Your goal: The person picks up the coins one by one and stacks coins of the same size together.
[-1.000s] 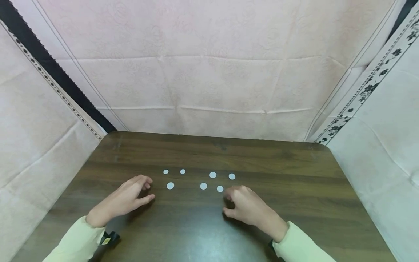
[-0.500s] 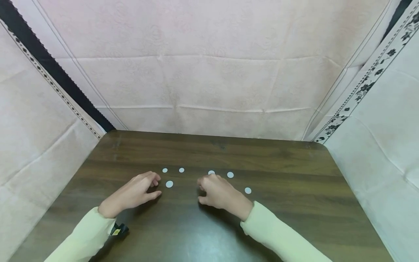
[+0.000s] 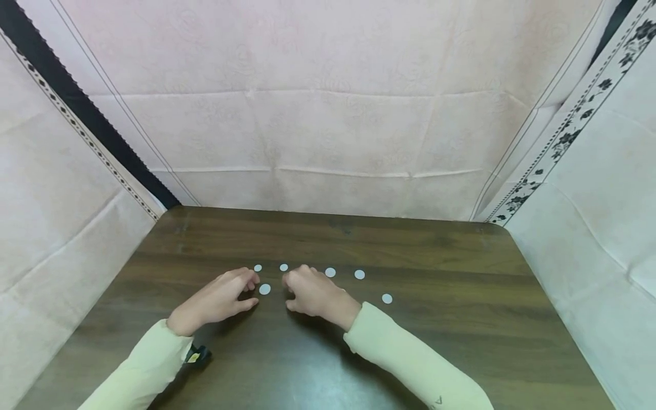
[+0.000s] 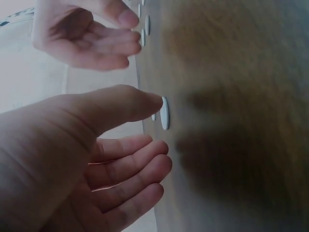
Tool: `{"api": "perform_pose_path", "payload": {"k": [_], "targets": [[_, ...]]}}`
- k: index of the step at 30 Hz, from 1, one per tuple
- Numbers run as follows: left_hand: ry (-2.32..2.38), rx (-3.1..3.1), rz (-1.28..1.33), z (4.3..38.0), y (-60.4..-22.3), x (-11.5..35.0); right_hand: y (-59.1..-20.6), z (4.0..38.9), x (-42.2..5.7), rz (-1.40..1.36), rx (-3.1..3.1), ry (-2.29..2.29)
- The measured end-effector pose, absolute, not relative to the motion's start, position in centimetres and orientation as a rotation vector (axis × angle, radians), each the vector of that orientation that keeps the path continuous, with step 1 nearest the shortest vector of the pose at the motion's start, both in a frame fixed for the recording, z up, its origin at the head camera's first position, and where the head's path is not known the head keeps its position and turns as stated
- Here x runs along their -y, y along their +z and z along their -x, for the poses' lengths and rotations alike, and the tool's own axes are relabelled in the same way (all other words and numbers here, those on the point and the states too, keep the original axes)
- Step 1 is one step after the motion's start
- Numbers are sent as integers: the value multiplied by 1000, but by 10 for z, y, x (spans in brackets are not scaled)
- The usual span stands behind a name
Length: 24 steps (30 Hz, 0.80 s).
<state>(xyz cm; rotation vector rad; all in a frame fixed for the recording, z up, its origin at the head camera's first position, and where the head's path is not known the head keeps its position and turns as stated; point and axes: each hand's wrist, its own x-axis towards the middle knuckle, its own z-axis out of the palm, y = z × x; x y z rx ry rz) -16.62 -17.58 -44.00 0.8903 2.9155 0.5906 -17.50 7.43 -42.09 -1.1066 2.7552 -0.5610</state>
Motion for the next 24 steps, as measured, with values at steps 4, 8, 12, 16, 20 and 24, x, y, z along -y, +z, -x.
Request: {"api": "perform_pose_path", "payload": {"k": [4, 8, 12, 16, 20, 24], "targets": [[607, -2914, -926, 169, -443, 174, -422, 181, -65, 1082, -2746, -541], [629, -2898, -930, 173, -443, 172, -424, 188, -57, 1080, -2731, -543], [651, -2875, -909, 176, -443, 171, -427, 193, -49, 1084, -2703, -555], [668, -2863, -883, 178, -444, 170, -431, 197, -41, 1087, -2686, -577], [701, -2847, -884, 178, -444, 168, -434, 199, -35, 1069, -2678, -605], [713, -2838, -905, 179, -444, 168, -435, 201, -30, 1045, -2679, -621]]}}
